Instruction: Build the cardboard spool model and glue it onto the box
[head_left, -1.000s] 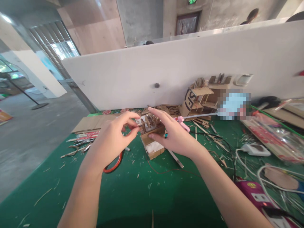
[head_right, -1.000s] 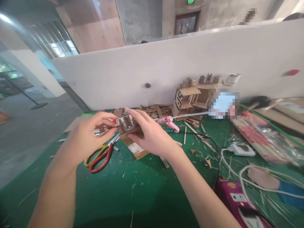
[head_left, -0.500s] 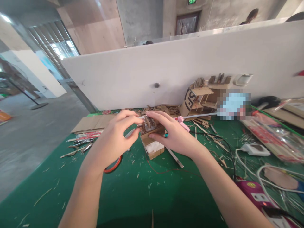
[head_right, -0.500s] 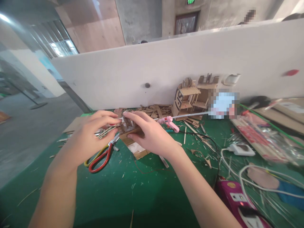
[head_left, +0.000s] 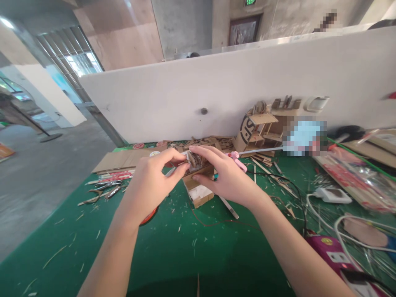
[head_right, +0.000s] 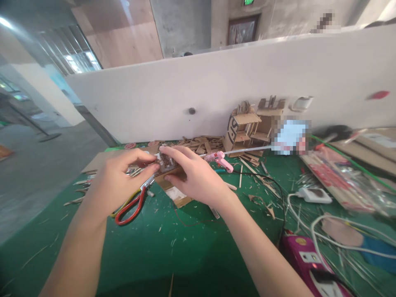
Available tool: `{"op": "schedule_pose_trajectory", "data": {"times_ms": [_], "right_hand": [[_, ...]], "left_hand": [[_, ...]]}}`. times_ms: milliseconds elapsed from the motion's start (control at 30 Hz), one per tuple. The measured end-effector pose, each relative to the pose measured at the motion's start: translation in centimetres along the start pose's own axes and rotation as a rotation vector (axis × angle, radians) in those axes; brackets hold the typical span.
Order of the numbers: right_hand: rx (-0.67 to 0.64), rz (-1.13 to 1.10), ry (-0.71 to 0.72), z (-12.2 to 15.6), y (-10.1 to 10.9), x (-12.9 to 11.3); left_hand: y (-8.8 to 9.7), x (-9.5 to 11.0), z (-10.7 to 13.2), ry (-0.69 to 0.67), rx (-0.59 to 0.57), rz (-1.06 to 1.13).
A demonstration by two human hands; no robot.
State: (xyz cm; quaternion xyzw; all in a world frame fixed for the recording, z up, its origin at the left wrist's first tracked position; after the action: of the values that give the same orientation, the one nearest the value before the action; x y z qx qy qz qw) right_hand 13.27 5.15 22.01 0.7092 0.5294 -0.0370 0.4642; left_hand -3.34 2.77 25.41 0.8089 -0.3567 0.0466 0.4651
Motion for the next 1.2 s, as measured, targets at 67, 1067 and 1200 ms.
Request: {"op": "schedule_pose_trajectory", "data": {"times_ms": [67, 1067, 1200], "right_hand": [[0.003, 0.000, -0.001, 0.0, 0.0, 0.0], [0.039, 0.035, 0.001, 0.2, 1.0, 0.7], [0.011, 0.089, -0.005, 0.1, 1.3, 0.7]], "left_hand": [[0.0, 0.0, 0.0, 0.003, 0.006, 0.010], [-0.4, -1.9, -0.5, 0.032, -0.079, 0.230], [-0.4, -2.0, -0.5, 0.013, -0.089, 0.207]]}}
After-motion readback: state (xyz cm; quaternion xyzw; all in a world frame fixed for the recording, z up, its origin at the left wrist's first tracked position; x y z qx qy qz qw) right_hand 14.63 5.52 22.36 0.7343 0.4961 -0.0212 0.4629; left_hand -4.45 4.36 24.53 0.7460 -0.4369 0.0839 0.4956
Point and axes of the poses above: each hand's wrist, its own z-axis away from the middle knuckle, its own y-axis out of the back of the hand, x = y × z, the point moved 4 cm from there along -z, towards the middle knuckle, and after that the axes turned 3 degrees about -y, right-handed, at the moved point
